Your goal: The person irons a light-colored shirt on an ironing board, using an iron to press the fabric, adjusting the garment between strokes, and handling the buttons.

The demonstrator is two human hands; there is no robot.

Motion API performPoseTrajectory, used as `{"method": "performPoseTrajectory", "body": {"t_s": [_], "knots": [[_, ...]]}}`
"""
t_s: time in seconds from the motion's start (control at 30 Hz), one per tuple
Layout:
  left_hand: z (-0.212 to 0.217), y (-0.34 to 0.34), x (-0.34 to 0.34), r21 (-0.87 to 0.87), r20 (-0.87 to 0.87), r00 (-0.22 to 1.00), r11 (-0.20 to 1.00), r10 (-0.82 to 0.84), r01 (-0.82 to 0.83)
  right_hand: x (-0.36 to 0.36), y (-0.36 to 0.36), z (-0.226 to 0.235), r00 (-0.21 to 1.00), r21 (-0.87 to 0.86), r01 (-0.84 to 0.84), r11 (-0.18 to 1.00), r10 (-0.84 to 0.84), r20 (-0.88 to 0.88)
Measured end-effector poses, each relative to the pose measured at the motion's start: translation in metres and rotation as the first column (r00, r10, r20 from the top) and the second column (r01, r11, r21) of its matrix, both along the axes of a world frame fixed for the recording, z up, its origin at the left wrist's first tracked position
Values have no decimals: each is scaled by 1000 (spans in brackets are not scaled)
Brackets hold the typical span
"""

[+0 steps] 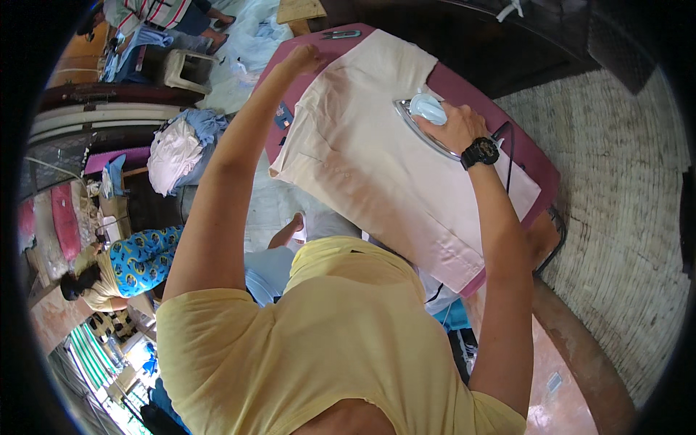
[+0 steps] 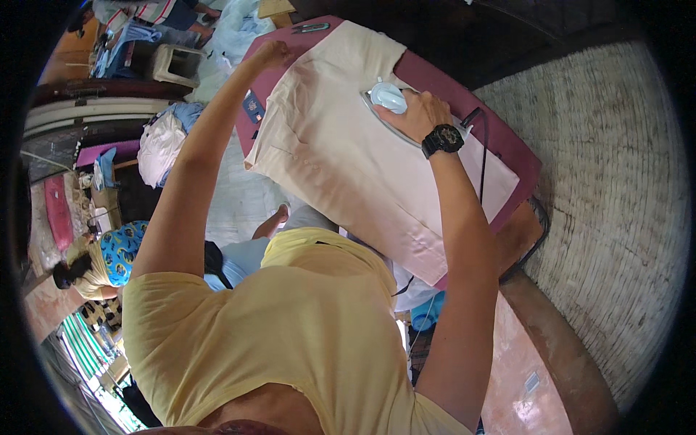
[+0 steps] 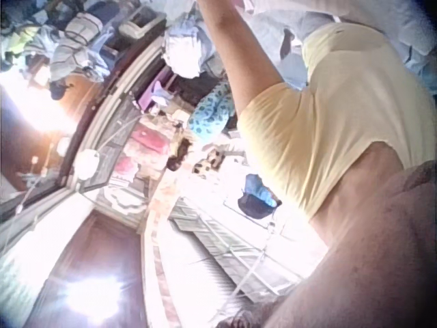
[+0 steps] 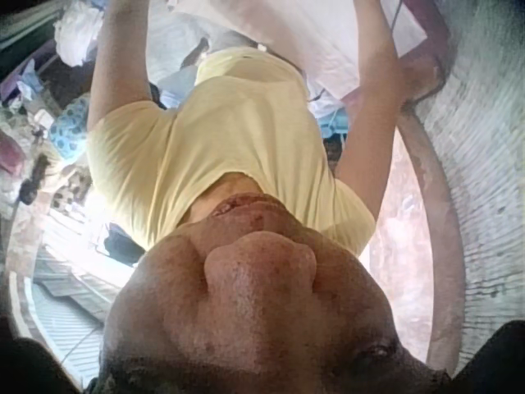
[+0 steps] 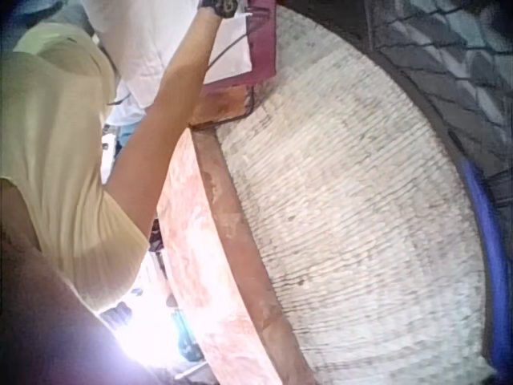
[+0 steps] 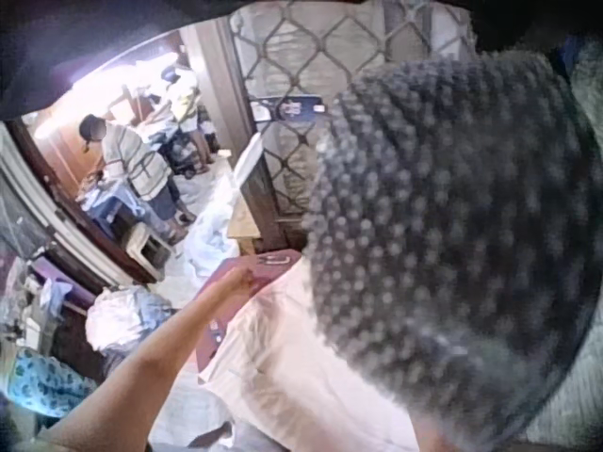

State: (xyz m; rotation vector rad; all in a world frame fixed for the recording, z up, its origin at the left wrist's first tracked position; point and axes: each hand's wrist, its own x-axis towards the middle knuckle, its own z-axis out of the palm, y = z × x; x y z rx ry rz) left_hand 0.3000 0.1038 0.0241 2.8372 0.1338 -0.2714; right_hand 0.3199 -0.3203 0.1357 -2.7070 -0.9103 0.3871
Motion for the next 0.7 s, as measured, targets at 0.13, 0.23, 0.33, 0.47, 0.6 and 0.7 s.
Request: {"method": "performPoseTrajectory", "body": {"t_s": [0.13, 0.23, 0.33, 0.47, 0.6, 0.7], "knots": [[-8, -7, -25, -289, -41, 999, 956, 27, -37, -8, 27, -4, 973, 74, -226, 971, 220, 75], [-26, -23, -41, -284, 252, 962, 958, 110, -35, -15, 62, -7, 983, 94, -180, 979, 175, 53], [-24, -27, -29, -462, 158, 953, 872, 258, -159, -21, 83, -4, 968, 84, -249, 965, 249, 3], [-36, -22, -30, -619, 173, 881, 744, 440, -250, -27, 119, -3, 1000, 41, 12, 999, -11, -10], [-34, -27, -33, -792, 176, 872, 592, 457, -150, -25, 132, -5, 990, 73, -109, 991, 115, -77], [-37, -6, -52, -747, 156, 861, 629, 483, -217, -24, 155, -3, 993, 76, 87, 993, -81, -81]]}}
